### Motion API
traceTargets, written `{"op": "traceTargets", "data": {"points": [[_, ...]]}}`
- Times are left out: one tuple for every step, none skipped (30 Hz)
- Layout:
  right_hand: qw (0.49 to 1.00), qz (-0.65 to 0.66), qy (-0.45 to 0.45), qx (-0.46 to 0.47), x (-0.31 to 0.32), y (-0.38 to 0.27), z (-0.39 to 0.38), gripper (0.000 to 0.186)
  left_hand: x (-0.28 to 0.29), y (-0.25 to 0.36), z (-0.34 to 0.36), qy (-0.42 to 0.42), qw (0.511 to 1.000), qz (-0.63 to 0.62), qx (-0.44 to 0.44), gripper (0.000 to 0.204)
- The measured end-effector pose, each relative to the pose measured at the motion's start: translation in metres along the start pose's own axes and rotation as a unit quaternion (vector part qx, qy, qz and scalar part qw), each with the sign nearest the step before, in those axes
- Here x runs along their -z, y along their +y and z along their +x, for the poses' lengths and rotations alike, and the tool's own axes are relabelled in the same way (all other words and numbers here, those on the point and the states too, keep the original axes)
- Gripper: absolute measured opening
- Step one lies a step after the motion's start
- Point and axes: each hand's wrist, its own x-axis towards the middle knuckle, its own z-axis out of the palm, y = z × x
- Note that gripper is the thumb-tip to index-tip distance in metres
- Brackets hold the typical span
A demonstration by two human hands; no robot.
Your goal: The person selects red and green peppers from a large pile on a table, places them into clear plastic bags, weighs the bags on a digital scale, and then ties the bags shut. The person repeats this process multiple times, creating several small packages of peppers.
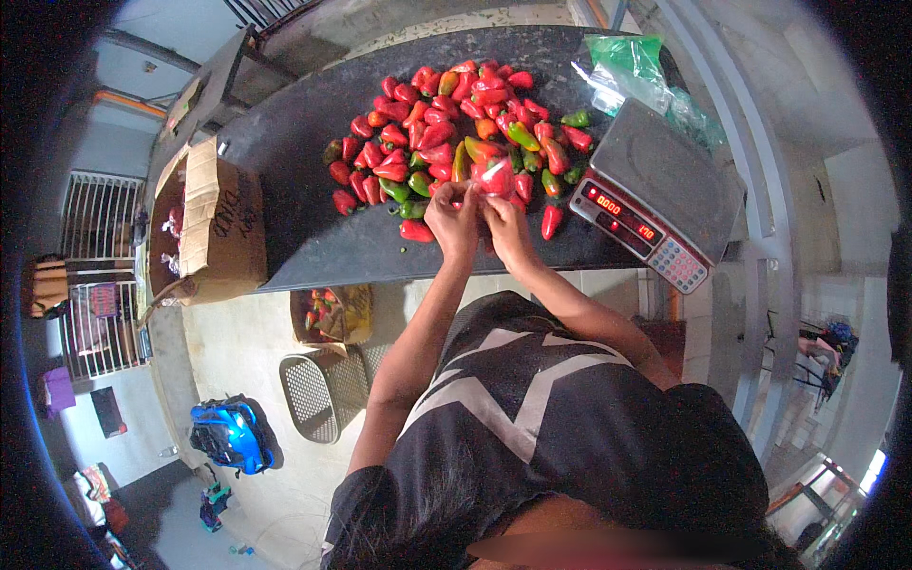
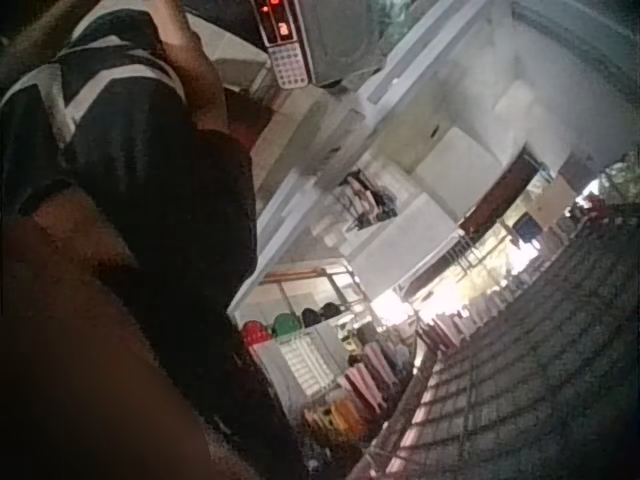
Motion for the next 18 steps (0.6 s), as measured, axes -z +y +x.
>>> {"op": "traceTargets", "data": {"points": [[0.984, -0.090, 0.037, 0.152, 0.004, -0.006, -0.001, 0.017, 0.000, -0.002, 0.000, -0.008, 1.000, -0.003, -0.001, 0.014], [0.975, -0.140, 0.023, 0.170, 0.008, -0.012, -0.001, 0.015, 0.000, -0.003, 0.002, -0.023, 1.000, 0.004, 0.020, 0.014], [0.965, -0.184, -0.012, 0.188, 0.015, -0.018, 0.001, 0.013, 0.001, -0.004, 0.004, -0.034, 0.999, 0.003, 0.026, 0.014], [0.951, -0.229, -0.041, 0.202, 0.023, -0.023, 0.005, 0.011, 0.002, -0.006, 0.006, -0.054, 0.997, 0.009, 0.053, 0.014], [0.928, -0.276, -0.058, 0.243, 0.028, -0.027, 0.009, 0.008, 0.004, -0.008, 0.007, -0.071, 0.995, 0.009, 0.064, 0.015], [0.906, -0.292, -0.065, 0.300, 0.031, -0.029, 0.016, 0.008, 0.005, -0.012, 0.008, -0.083, 0.996, -0.007, 0.040, 0.015], [0.883, -0.306, -0.068, 0.349, 0.035, -0.029, 0.024, 0.010, 0.007, -0.016, 0.008, -0.094, 0.992, -0.039, 0.076, 0.014], [0.855, -0.328, -0.078, 0.393, 0.038, -0.026, 0.031, 0.013, 0.007, -0.021, 0.006, -0.106, 0.985, -0.091, 0.104, 0.013], [0.848, -0.345, -0.074, 0.396, 0.040, -0.022, 0.037, 0.014, 0.007, -0.027, 0.004, -0.116, 0.974, -0.151, 0.121, 0.012], [0.882, -0.309, -0.079, 0.348, 0.041, -0.015, 0.044, 0.015, 0.007, -0.032, 0.002, -0.125, 0.960, -0.191, 0.160, 0.011], [0.905, -0.287, -0.096, 0.298, 0.041, -0.008, 0.051, 0.016, 0.008, -0.036, 0.000, -0.130, 0.967, -0.157, 0.152, 0.007], [0.926, -0.273, -0.112, 0.235, 0.040, 0.001, 0.055, 0.017, 0.006, -0.040, -0.002, -0.132, 0.973, -0.157, 0.109, 0.008], [0.947, -0.241, -0.092, 0.193, 0.039, 0.010, 0.057, 0.022, 0.004, -0.043, -0.004, -0.128, 0.978, -0.143, 0.081, 0.008], [0.962, -0.199, -0.100, 0.161, 0.040, 0.019, 0.059, 0.024, 0.001, -0.044, -0.006, -0.128, 0.982, -0.128, 0.060, 0.008], [0.973, -0.170, -0.112, 0.106, 0.042, 0.028, 0.060, 0.025, 0.000, -0.045, -0.007, -0.127, 0.987, -0.072, 0.069, 0.014], [0.980, -0.159, -0.119, 0.029, 0.043, 0.035, 0.061, 0.027, -0.002, -0.046, -0.008, -0.125, 0.991, -0.030, 0.031, 0.015], [0.981, -0.159, -0.107, 0.011, 0.043, 0.041, 0.062, 0.030, -0.003, -0.046, -0.010, -0.126, 0.992, 0.010, 0.003, 0.015], [0.982, -0.152, -0.107, 0.021, 0.043, 0.045, 0.062, 0.030, -0.005, -0.046, -0.011, -0.123, 0.991, 0.046, -0.037, 0.016]]}}
